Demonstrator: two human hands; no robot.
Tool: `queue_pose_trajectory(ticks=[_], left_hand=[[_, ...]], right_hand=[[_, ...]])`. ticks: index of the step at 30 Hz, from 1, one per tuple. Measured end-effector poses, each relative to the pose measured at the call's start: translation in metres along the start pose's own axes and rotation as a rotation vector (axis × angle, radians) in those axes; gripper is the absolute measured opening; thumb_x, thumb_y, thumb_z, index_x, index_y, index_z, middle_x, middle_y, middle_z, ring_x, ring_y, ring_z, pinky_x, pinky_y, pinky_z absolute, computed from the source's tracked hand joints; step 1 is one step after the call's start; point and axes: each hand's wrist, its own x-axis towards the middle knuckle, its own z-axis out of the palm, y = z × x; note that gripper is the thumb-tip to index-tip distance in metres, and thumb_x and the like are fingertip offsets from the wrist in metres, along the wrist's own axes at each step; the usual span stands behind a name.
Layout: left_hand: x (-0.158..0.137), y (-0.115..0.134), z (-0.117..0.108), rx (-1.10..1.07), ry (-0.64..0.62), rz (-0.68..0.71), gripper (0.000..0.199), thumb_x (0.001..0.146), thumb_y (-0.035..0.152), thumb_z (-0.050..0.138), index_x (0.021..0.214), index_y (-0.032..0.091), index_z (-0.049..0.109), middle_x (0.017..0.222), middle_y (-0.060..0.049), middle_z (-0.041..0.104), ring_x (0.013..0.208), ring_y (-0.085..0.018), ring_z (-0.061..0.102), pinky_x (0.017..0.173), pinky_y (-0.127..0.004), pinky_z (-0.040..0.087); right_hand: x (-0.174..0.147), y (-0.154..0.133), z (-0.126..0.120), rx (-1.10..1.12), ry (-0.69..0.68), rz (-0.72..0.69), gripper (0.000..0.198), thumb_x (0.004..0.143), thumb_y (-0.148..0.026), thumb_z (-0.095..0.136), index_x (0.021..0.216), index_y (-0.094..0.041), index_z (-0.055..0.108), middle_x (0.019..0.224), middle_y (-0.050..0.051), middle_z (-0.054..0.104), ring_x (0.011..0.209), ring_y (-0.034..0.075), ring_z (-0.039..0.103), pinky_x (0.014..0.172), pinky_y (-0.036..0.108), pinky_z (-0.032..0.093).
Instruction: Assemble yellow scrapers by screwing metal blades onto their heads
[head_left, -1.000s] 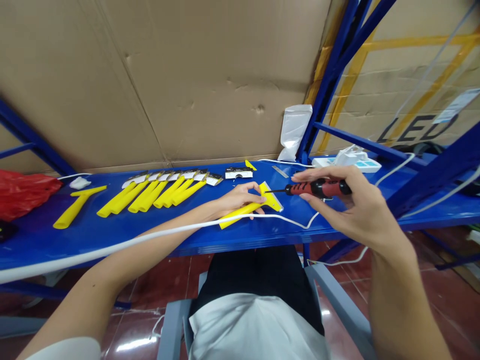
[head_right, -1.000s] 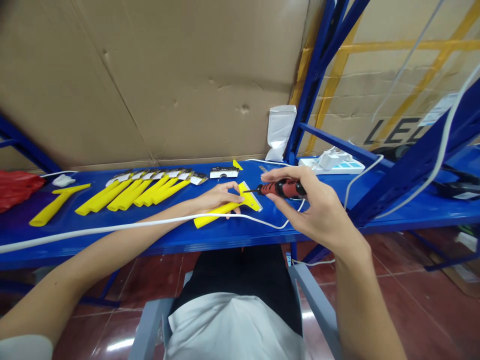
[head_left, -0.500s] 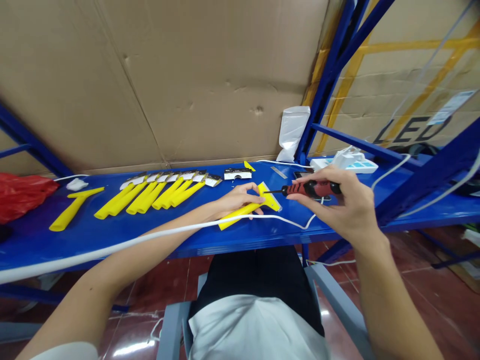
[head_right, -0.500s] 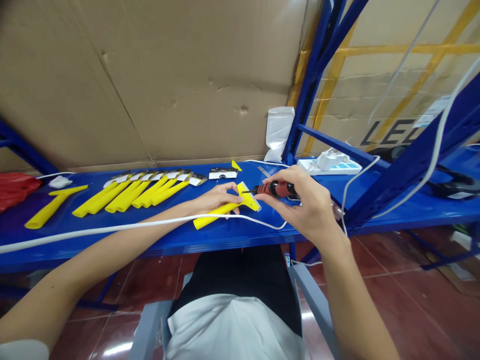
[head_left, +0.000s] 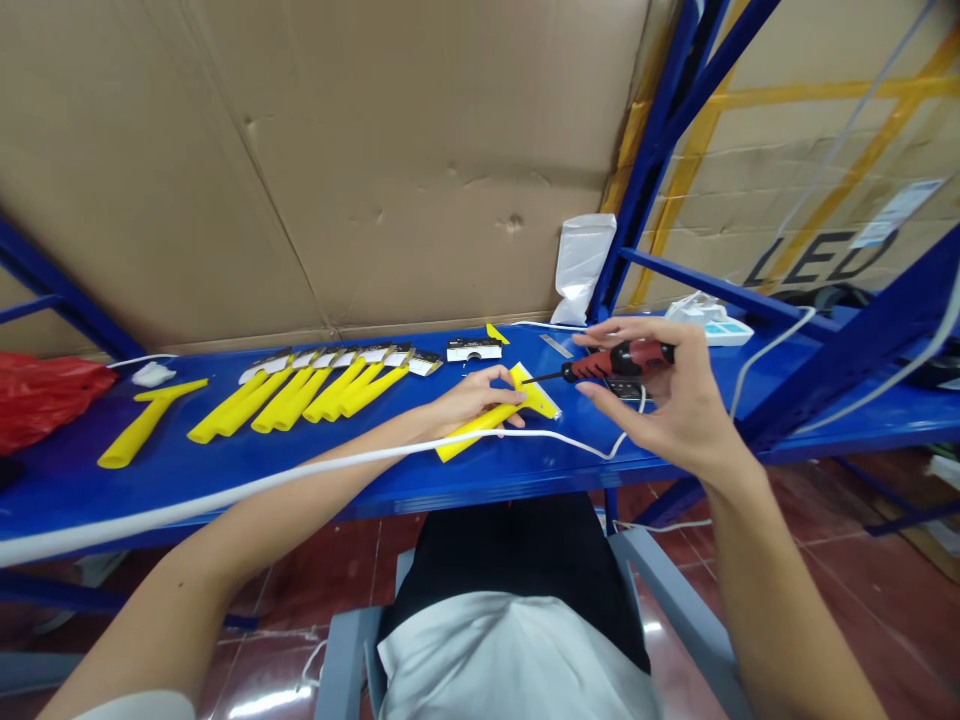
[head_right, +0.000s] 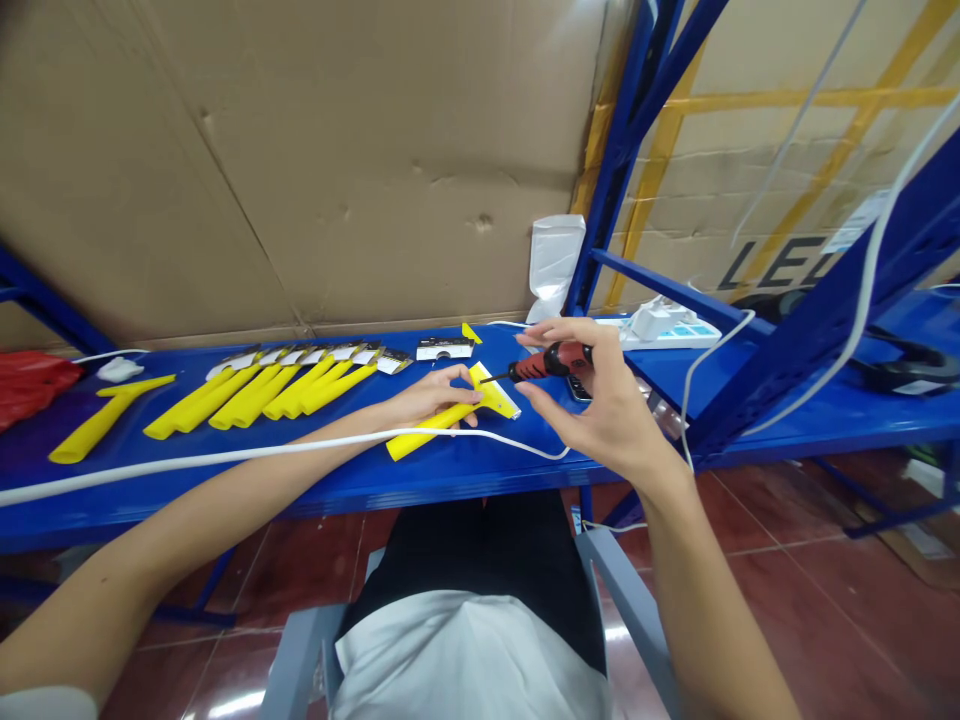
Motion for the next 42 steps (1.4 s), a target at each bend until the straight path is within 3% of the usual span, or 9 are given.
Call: queue_pose_trajectory(ticks=[2,7,12,17,22,27,33,38,42], left_hand=[[0.0,0.0,-0.001,0.001,0.001,0.003,0.041,0.084,0.023,0.094,0.1,0.021,0.056,0.093,-0.007,0.082,0.069,-0.021,0.081,0.049,-0.022,0.06],[0.0,0.0,0.0,0.009,0.001,0.008,0.041,0.085,0.024,0.094,0.1,0.021,0.056,0.093,-0.008,0.082,0.069,-0.019,0.081,0.051,-0.021,0.06],[0.001,0.0,-0.001,0.007,0.014,-0.001,0.043,0.083,0.025,0.095,0.102,0.021,0.056,0.095,-0.008,0.082,0.069,-0.02,0.081,0.049,-0.021,0.059],[0.001,-0.001,-0.002,0.011,-0.006,-0.002,0.043,0.084,0.025,0.094,0.102,0.021,0.056,0.098,-0.01,0.083,0.072,-0.022,0.082,0.05,-0.022,0.061],[0.002,-0.001,-0.003,-0.001,0.005,-0.004,0.04,0.086,0.024,0.092,0.103,0.021,0.056,0.096,-0.009,0.083,0.072,-0.021,0.082,0.05,-0.023,0.062],[0.002,0.0,-0.003,0.008,-0.004,-0.009,0.043,0.083,0.023,0.095,0.102,0.021,0.056,0.097,-0.009,0.083,0.072,-0.022,0.082,0.05,-0.023,0.062],[0.002,0.0,-0.003,-0.01,0.023,-0.007,0.041,0.085,0.023,0.094,0.101,0.02,0.056,0.097,-0.01,0.083,0.073,-0.021,0.082,0.05,-0.022,0.062],[0.002,0.0,-0.002,0.008,0.013,-0.01,0.043,0.085,0.023,0.094,0.103,0.021,0.056,0.096,-0.009,0.083,0.072,-0.022,0.083,0.051,-0.023,0.062],[0.001,0.0,-0.002,-0.01,0.035,-0.009,0.042,0.085,0.023,0.094,0.101,0.02,0.055,0.096,-0.01,0.082,0.074,-0.022,0.083,0.052,-0.022,0.062]], right_hand=[[0.001,0.0,-0.001,0.049,-0.03,0.031,0.051,0.098,-0.027,0.083,0.141,-0.033,0.057,0.147,0.009,0.068,0.128,0.032,0.075,0.1,0.052,0.069],[0.0,0.001,-0.003,-0.227,0.082,-0.07,0.046,0.085,-0.035,0.097,0.121,-0.035,0.068,0.104,0.003,0.078,0.095,0.029,0.079,0.087,0.048,0.069],[-0.001,0.0,-0.004,0.025,-0.039,0.054,0.057,0.094,-0.028,0.087,0.142,-0.035,0.056,0.141,0.007,0.071,0.126,0.032,0.076,0.106,0.053,0.067],[-0.001,0.0,-0.001,-0.222,0.114,-0.002,0.046,0.084,-0.037,0.098,0.119,-0.034,0.067,0.104,0.003,0.077,0.09,0.028,0.079,0.082,0.045,0.066],[0.001,-0.006,-0.001,0.041,-0.043,0.083,0.052,0.095,-0.03,0.086,0.137,-0.033,0.056,0.143,0.007,0.071,0.125,0.031,0.077,0.097,0.047,0.067],[0.0,-0.004,0.0,-0.192,0.099,0.047,0.043,0.087,-0.037,0.096,0.118,-0.035,0.066,0.107,0.002,0.079,0.098,0.03,0.08,0.089,0.047,0.068],[0.0,0.0,0.0,0.068,-0.059,0.11,0.055,0.096,-0.027,0.083,0.141,-0.035,0.053,0.15,0.009,0.066,0.13,0.032,0.075,0.106,0.055,0.067],[0.001,0.0,0.001,-0.191,0.089,0.089,0.047,0.089,-0.036,0.094,0.124,-0.032,0.063,0.113,0.004,0.08,0.1,0.03,0.081,0.085,0.048,0.069],[0.001,0.004,0.001,-0.004,-0.027,0.127,0.059,0.094,-0.031,0.087,0.142,-0.032,0.053,0.145,0.01,0.071,0.122,0.032,0.079,0.099,0.051,0.068]])
